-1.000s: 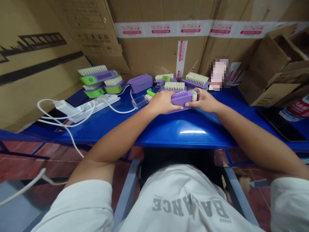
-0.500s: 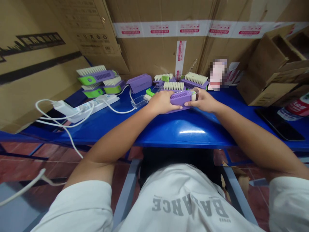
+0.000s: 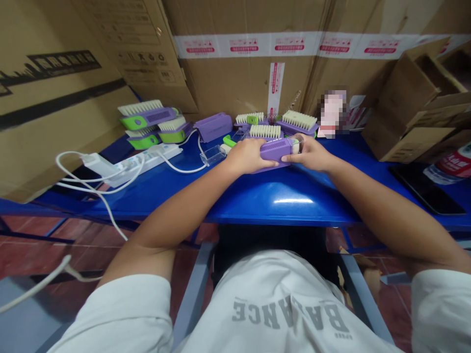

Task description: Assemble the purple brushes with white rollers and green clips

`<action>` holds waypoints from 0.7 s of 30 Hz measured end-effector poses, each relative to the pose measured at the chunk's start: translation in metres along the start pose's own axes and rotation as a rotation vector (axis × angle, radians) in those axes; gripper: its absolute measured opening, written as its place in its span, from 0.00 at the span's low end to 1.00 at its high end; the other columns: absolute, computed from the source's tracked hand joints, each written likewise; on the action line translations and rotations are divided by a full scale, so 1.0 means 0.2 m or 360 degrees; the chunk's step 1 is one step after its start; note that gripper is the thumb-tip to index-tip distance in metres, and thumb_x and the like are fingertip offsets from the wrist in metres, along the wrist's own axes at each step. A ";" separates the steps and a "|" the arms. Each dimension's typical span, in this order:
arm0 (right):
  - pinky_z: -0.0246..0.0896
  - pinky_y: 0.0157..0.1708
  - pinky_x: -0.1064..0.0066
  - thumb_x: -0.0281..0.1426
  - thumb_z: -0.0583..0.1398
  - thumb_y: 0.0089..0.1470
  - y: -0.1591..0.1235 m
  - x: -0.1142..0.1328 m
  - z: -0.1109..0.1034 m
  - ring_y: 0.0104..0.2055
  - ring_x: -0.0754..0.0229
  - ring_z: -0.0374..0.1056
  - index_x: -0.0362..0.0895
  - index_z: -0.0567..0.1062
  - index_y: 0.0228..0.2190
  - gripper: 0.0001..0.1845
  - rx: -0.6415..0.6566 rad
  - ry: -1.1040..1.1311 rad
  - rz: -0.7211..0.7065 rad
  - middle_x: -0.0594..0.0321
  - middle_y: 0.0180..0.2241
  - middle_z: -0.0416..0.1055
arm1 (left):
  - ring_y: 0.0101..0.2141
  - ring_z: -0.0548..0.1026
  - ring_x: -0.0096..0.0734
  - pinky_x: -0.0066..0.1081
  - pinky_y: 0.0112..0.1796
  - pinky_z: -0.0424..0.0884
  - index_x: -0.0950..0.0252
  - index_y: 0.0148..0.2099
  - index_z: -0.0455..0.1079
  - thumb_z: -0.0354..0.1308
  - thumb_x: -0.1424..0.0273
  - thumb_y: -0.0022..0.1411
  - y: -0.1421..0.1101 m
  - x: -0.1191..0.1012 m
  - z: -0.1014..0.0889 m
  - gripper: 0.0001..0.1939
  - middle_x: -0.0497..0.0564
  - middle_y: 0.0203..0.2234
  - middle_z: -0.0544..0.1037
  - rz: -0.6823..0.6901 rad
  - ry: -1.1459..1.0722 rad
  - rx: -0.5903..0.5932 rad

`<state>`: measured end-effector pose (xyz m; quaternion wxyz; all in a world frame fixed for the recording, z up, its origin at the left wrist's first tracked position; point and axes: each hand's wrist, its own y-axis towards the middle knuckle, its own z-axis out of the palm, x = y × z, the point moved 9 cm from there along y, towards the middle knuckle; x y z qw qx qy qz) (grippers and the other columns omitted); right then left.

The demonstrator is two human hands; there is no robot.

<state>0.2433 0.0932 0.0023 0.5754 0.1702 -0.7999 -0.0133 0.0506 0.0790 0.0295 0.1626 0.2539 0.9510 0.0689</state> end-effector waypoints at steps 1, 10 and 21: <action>0.78 0.49 0.52 0.51 0.88 0.26 0.00 0.00 0.00 0.39 0.53 0.72 0.51 0.75 0.39 0.44 0.0006 0.0005 -0.0002 0.66 0.36 0.78 | 0.59 0.87 0.59 0.45 0.58 0.80 0.58 0.65 0.83 0.75 0.45 0.66 0.00 0.00 0.00 0.33 0.58 0.60 0.89 -0.0004 0.0003 0.0003; 0.77 0.50 0.50 0.48 0.88 0.28 0.00 0.00 0.00 0.40 0.51 0.72 0.51 0.73 0.39 0.43 0.0020 -0.0024 -0.0020 0.65 0.37 0.76 | 0.59 0.86 0.58 0.44 0.58 0.80 0.58 0.66 0.83 0.75 0.45 0.66 0.00 0.00 0.00 0.34 0.57 0.60 0.90 -0.0016 0.0029 0.0006; 0.79 0.52 0.48 0.52 0.88 0.25 0.01 0.00 0.01 0.40 0.51 0.73 0.52 0.73 0.38 0.45 0.0004 0.0005 -0.0035 0.66 0.36 0.76 | 0.59 0.87 0.60 0.45 0.57 0.81 0.58 0.65 0.84 0.75 0.44 0.66 0.00 0.00 0.00 0.34 0.58 0.60 0.90 -0.0024 0.0035 0.0011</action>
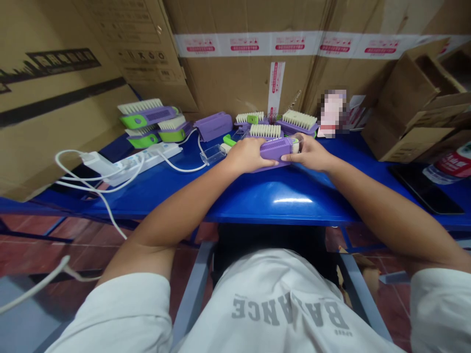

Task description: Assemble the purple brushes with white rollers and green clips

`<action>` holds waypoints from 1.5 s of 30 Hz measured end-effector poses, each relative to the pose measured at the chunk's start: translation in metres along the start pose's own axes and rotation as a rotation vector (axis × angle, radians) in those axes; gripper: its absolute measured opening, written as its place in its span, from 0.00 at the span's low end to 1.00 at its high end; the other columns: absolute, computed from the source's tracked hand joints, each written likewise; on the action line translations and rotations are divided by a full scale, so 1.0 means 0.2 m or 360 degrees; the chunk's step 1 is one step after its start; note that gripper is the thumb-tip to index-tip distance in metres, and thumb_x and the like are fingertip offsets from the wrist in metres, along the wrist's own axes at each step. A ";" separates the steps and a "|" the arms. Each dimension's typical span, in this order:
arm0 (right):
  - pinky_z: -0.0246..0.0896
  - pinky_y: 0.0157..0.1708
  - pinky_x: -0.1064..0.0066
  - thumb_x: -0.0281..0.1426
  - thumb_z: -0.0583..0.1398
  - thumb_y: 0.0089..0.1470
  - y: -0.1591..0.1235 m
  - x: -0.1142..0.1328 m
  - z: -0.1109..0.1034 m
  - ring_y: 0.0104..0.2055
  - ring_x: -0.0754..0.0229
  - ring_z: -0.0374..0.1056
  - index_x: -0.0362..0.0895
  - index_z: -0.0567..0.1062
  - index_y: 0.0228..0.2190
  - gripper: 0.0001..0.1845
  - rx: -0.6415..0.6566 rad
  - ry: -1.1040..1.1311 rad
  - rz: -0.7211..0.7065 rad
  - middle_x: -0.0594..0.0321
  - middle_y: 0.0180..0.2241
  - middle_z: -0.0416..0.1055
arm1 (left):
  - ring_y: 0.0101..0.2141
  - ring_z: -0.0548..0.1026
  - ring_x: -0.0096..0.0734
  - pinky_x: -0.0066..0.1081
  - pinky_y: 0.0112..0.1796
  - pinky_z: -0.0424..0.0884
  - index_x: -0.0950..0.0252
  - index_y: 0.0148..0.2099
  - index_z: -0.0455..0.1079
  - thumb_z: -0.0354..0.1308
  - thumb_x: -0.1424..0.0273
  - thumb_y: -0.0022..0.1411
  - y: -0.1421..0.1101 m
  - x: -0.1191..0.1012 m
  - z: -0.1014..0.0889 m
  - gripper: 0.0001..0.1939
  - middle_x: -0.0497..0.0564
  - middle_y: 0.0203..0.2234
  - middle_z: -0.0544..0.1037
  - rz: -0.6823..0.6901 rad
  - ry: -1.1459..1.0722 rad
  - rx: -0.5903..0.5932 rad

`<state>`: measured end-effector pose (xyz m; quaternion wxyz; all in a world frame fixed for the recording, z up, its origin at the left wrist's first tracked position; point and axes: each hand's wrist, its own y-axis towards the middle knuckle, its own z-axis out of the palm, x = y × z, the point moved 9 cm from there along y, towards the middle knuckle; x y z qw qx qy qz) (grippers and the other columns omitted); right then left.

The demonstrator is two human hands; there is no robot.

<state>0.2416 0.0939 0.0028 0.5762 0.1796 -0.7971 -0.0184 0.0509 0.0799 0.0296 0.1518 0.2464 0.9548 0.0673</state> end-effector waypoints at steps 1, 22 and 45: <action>0.79 0.52 0.48 0.52 0.88 0.25 0.00 0.00 0.00 0.40 0.50 0.73 0.52 0.73 0.38 0.45 0.0002 0.0000 -0.0002 0.66 0.36 0.76 | 0.59 0.87 0.60 0.45 0.57 0.81 0.59 0.65 0.84 0.75 0.44 0.66 0.00 0.00 0.00 0.34 0.58 0.60 0.90 0.0001 -0.0001 0.0000; 0.79 0.53 0.44 0.53 0.88 0.26 0.02 -0.05 0.00 0.40 0.51 0.73 0.52 0.71 0.39 0.46 -0.0017 0.0025 -0.0009 0.67 0.36 0.75 | 0.61 0.86 0.60 0.44 0.58 0.80 0.59 0.67 0.83 0.76 0.46 0.65 0.00 0.00 0.00 0.35 0.59 0.61 0.89 -0.0054 -0.0008 0.0017; 0.80 0.55 0.42 0.50 0.87 0.30 0.01 -0.04 -0.01 0.42 0.48 0.74 0.52 0.72 0.40 0.43 -0.0042 -0.0029 -0.0019 0.65 0.37 0.75 | 0.60 0.86 0.60 0.44 0.57 0.80 0.59 0.67 0.83 0.75 0.44 0.66 0.00 0.00 0.00 0.35 0.59 0.61 0.89 -0.0029 0.0009 0.0010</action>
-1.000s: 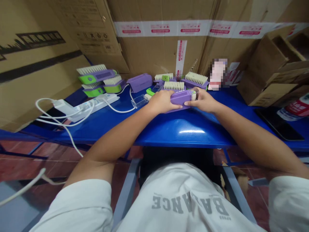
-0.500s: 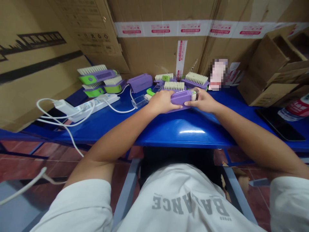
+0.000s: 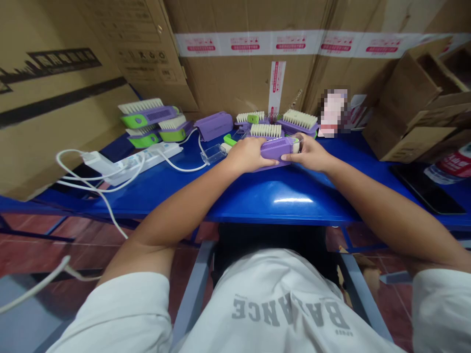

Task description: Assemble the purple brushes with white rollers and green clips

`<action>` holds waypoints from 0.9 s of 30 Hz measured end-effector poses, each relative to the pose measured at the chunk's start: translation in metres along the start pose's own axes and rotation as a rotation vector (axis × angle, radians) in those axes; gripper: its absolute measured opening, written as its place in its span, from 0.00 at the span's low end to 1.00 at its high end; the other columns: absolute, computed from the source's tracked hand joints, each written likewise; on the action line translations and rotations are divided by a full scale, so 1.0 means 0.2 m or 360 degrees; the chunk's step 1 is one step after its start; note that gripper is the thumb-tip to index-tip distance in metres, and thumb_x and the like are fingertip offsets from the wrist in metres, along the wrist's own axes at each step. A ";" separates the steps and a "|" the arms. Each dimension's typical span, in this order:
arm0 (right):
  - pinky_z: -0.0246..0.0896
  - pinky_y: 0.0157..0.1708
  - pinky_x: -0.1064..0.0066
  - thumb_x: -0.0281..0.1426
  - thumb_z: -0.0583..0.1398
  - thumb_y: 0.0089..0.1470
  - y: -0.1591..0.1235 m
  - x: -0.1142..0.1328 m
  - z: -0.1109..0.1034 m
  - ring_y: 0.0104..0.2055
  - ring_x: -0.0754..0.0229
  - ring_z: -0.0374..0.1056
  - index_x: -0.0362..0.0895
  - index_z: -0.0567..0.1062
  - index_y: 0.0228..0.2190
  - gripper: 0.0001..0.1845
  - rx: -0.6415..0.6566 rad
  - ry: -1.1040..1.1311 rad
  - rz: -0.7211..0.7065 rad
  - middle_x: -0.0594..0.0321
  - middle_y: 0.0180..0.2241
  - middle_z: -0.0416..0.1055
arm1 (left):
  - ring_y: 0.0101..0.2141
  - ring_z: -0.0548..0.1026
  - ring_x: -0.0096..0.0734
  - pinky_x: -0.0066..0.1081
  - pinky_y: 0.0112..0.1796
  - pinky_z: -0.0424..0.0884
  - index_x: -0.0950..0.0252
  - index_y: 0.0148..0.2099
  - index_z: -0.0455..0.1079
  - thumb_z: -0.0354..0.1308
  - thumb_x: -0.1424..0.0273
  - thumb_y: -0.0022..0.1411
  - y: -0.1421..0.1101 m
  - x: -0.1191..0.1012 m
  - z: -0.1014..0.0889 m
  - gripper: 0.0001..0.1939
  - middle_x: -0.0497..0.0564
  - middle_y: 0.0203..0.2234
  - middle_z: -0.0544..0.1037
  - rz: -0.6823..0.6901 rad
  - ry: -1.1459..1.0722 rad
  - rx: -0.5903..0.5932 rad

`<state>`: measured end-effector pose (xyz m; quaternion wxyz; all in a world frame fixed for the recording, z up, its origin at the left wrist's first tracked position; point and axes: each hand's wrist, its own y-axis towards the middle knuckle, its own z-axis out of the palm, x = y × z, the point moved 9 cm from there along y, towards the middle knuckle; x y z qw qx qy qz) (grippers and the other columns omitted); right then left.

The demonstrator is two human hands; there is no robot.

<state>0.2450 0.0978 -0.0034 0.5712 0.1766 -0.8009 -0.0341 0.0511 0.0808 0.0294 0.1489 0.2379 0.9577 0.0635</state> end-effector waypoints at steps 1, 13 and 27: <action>0.79 0.55 0.42 0.49 0.87 0.29 0.00 0.00 0.00 0.42 0.48 0.74 0.51 0.72 0.40 0.43 0.0001 0.0001 0.0011 0.65 0.37 0.75 | 0.60 0.86 0.61 0.44 0.57 0.80 0.60 0.67 0.83 0.75 0.45 0.66 0.00 0.00 0.00 0.35 0.59 0.61 0.89 0.0004 -0.0002 -0.0001; 0.78 0.55 0.45 0.57 0.86 0.32 -0.02 0.03 0.02 0.44 0.48 0.77 0.51 0.75 0.43 0.44 0.0126 0.0099 0.0082 0.62 0.40 0.81 | 0.58 0.86 0.58 0.44 0.58 0.79 0.61 0.66 0.85 0.78 0.46 0.63 0.00 0.01 -0.01 0.36 0.59 0.59 0.90 0.0039 -0.0176 0.0031; 0.78 0.61 0.35 0.55 0.87 0.32 -0.02 0.11 -0.03 0.55 0.31 0.79 0.50 0.79 0.48 0.47 0.0024 -0.0223 -0.0170 0.53 0.48 0.84 | 0.60 0.86 0.56 0.42 0.60 0.79 0.60 0.66 0.84 0.77 0.49 0.64 0.01 0.03 -0.02 0.34 0.56 0.60 0.89 0.0042 -0.0310 -0.0004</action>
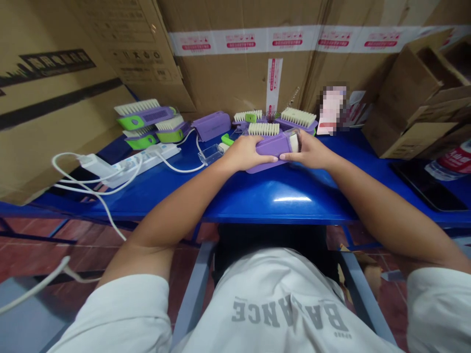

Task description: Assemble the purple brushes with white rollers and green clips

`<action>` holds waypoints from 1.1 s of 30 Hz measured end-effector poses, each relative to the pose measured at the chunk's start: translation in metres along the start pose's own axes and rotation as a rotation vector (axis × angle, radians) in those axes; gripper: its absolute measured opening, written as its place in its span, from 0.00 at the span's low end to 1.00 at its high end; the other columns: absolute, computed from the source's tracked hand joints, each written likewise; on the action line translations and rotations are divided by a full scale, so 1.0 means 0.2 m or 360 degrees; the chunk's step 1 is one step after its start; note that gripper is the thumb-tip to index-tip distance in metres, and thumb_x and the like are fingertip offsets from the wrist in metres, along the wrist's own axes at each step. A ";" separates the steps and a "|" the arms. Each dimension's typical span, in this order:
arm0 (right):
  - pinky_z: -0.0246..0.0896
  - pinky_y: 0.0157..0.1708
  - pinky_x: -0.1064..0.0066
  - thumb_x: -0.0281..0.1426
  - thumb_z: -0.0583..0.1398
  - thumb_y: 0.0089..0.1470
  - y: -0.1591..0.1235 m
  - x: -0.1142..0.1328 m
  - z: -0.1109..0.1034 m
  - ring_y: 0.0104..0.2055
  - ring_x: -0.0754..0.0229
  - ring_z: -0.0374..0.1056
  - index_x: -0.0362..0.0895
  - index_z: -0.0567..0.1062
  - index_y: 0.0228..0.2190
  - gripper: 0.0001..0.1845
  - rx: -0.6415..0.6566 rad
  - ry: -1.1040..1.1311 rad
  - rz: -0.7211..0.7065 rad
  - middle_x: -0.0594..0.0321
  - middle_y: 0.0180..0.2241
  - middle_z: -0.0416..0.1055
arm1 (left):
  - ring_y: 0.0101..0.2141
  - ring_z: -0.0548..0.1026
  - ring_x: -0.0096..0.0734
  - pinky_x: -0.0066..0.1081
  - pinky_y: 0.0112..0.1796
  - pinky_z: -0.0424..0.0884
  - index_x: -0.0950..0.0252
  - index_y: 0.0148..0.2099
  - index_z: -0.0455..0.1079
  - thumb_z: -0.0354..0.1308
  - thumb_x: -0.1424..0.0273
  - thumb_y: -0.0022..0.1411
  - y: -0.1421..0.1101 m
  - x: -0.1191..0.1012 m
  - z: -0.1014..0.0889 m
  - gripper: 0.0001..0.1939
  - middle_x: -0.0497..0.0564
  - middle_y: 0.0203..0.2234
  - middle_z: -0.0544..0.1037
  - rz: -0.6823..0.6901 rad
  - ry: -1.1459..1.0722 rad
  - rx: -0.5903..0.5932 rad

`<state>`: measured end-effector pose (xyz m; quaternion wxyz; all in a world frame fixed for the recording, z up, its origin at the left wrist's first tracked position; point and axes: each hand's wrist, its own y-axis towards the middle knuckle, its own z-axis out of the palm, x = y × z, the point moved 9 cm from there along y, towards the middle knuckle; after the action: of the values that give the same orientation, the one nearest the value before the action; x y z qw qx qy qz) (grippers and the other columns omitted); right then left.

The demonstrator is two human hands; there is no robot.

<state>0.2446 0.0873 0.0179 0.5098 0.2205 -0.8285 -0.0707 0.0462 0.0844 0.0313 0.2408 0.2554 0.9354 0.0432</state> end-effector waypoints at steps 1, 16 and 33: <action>0.80 0.57 0.36 0.55 0.87 0.32 0.00 -0.01 0.00 0.53 0.32 0.80 0.50 0.79 0.48 0.47 0.0022 0.0011 0.0035 0.54 0.47 0.84 | 0.59 0.86 0.56 0.42 0.59 0.80 0.60 0.66 0.85 0.76 0.49 0.64 0.00 0.00 0.00 0.34 0.56 0.60 0.89 -0.0005 -0.0003 0.0012; 0.81 0.55 0.40 0.53 0.88 0.31 0.01 -0.03 0.01 0.55 0.33 0.76 0.52 0.78 0.47 0.46 -0.0011 0.0074 0.0009 0.56 0.45 0.80 | 0.57 0.87 0.55 0.42 0.56 0.80 0.60 0.63 0.86 0.76 0.49 0.63 0.00 0.01 0.00 0.32 0.56 0.58 0.91 -0.0026 -0.0030 0.0015; 0.85 0.49 0.40 0.57 0.87 0.31 0.00 -0.05 0.03 0.51 0.34 0.79 0.53 0.79 0.51 0.49 0.0034 0.0068 0.0072 0.57 0.43 0.81 | 0.54 0.88 0.53 0.41 0.52 0.80 0.59 0.59 0.87 0.77 0.47 0.62 0.01 0.02 0.01 0.30 0.55 0.55 0.91 -0.0060 -0.0034 -0.0011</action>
<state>0.2438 0.0909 0.0078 0.5266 0.2087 -0.8229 -0.0455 0.0449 0.0883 0.0277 0.2525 0.2374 0.9372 0.0391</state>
